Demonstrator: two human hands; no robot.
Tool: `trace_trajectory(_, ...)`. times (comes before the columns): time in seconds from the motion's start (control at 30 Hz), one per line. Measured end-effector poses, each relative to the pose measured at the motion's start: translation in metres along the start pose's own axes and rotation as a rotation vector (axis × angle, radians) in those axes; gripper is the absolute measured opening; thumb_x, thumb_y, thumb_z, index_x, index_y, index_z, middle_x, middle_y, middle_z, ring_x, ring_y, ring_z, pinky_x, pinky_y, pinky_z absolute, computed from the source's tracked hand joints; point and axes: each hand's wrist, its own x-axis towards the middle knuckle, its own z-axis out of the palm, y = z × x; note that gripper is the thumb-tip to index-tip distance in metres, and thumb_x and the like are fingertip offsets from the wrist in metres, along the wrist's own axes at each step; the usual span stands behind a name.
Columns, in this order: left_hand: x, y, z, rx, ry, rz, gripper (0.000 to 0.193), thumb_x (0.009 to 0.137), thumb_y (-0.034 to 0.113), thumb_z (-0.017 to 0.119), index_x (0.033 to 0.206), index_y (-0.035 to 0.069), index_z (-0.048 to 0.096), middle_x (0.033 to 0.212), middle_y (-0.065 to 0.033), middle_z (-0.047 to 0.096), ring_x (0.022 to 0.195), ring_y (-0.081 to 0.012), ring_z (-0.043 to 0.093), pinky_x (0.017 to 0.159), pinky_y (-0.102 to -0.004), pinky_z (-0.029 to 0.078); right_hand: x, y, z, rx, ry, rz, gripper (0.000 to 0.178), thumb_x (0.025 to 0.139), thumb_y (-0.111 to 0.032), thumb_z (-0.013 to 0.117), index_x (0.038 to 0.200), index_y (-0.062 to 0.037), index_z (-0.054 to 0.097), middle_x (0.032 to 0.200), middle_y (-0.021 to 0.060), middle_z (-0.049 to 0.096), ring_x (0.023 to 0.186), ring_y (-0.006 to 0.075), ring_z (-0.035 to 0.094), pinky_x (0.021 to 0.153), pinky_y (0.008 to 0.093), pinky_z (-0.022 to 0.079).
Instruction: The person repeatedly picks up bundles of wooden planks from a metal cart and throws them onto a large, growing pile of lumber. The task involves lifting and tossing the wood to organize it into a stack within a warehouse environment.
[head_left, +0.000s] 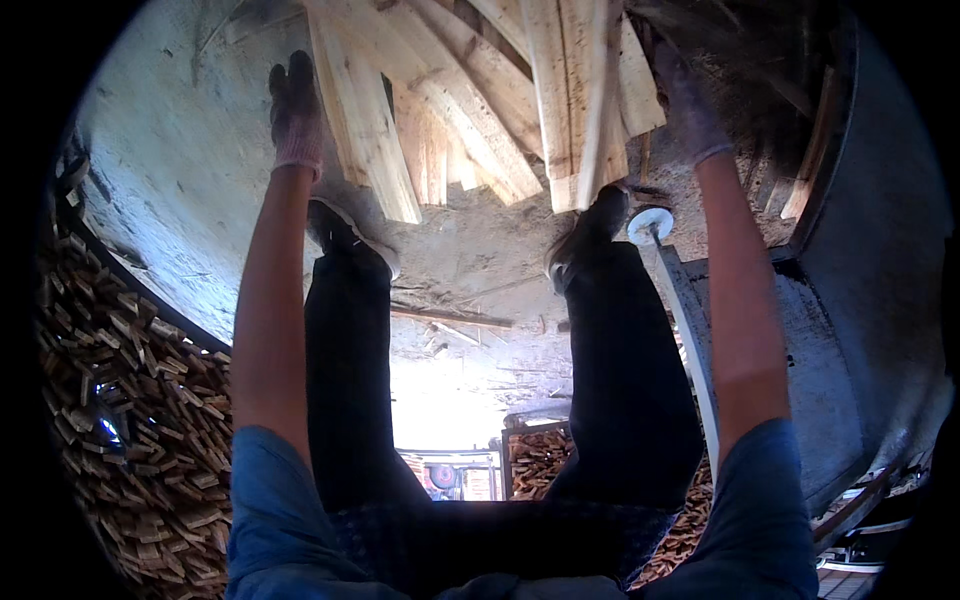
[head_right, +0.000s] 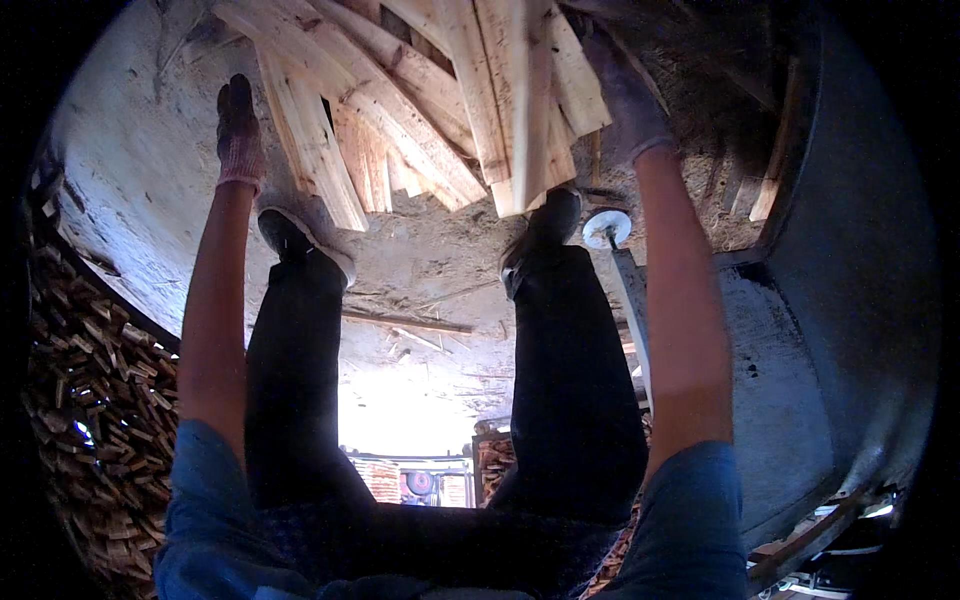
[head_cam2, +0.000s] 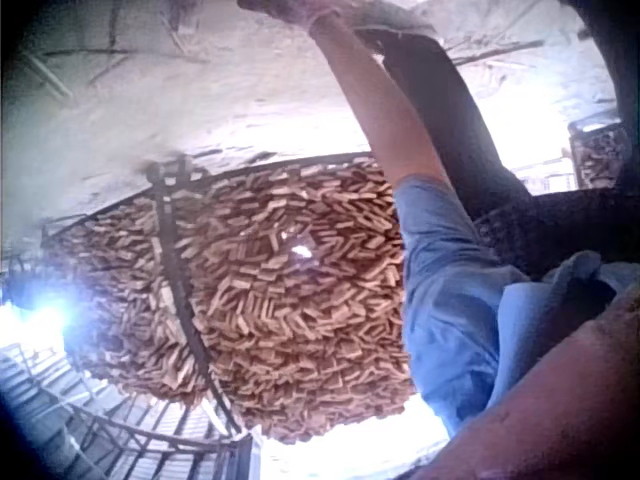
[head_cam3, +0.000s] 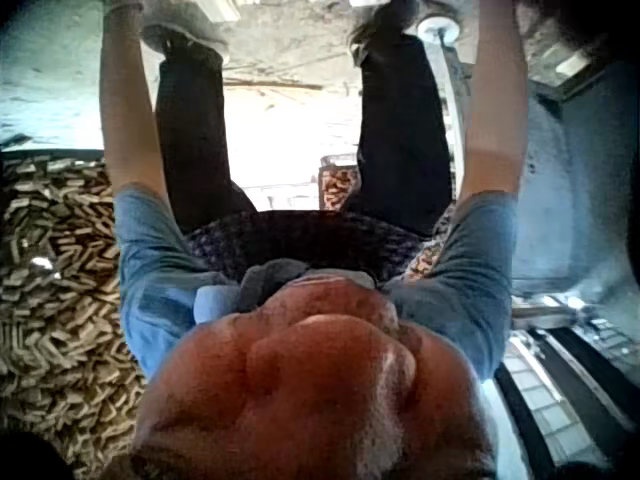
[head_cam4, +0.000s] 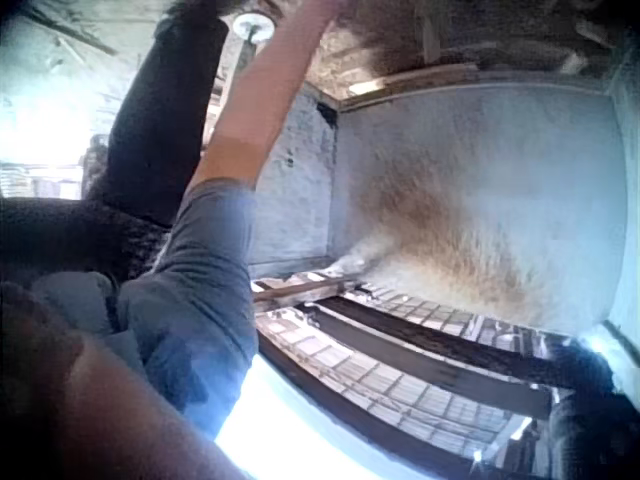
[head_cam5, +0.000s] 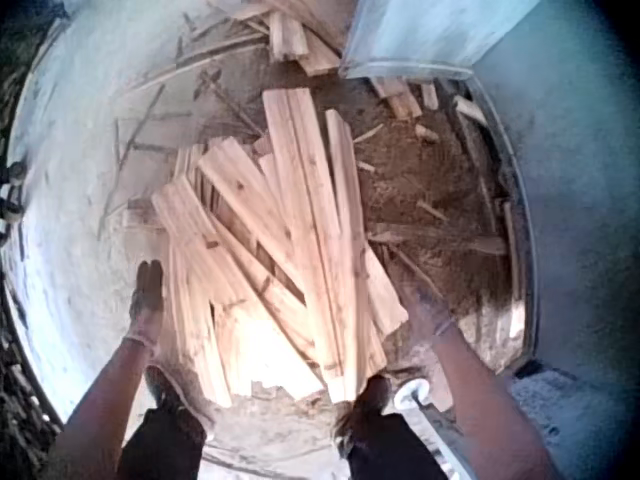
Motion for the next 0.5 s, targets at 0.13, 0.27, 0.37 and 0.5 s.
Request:
trace_trajectory(0.13,0.005,-0.026,0.028,-0.289,-0.303,-0.172,0.065,0.103,0.050,0.039,0.155,0.013,0.028,0.159,-0.0124,0.028,0.143,-0.0284,0.032,0.118,-0.0378,0.023,0.035,-0.026,-0.055,-1.075,0.035,-0.578,0.082,0.092,-0.059,0.057,0.150,-0.0059,0.034,0.143,0.0124,0.048,0.132,0.0215,0.045,0.109,0.0379,0.039)
trace_trajectory(0.27,-0.043,-0.046,0.072,0.560,0.147,0.662,0.080,0.090,0.053,0.062,0.147,0.004,0.036,0.147,-0.0268,0.038,0.139,-0.0426,0.034,0.115,-0.0461,0.031,0.027,-0.008,-0.018,-1.335,0.096,-0.131,0.065,0.098,-0.053,0.051,0.145,-0.0089,0.046,0.141,0.0063,0.052,0.131,0.0169,0.047,0.108,0.0338,0.038)
trace_trajectory(0.37,-0.112,0.018,0.106,0.173,0.142,0.277,0.099,0.081,0.056,0.072,0.146,-0.007,0.030,0.147,-0.0314,0.033,0.138,-0.0452,0.031,0.117,-0.0477,0.024,0.006,0.032,0.007,-1.728,0.183,-0.084,0.073,0.095,-0.059,0.052,0.147,-0.0093,0.043,0.145,0.0083,0.049,0.134,0.0182,0.044,0.112,0.0351,0.033)
trace_trajectory(0.5,-0.143,0.028,0.130,0.033,0.169,0.217,0.095,0.076,0.042,0.082,0.144,-0.004,0.034,0.141,-0.0280,0.042,0.133,-0.0401,0.040,0.113,-0.0455,0.032,-0.002,0.042,-0.048,-1.562,0.028,-0.220,0.064,0.098,-0.049,0.050,0.148,-0.0103,0.042,0.147,0.0116,0.047,0.137,0.0210,0.041,0.114,0.0359,0.031)
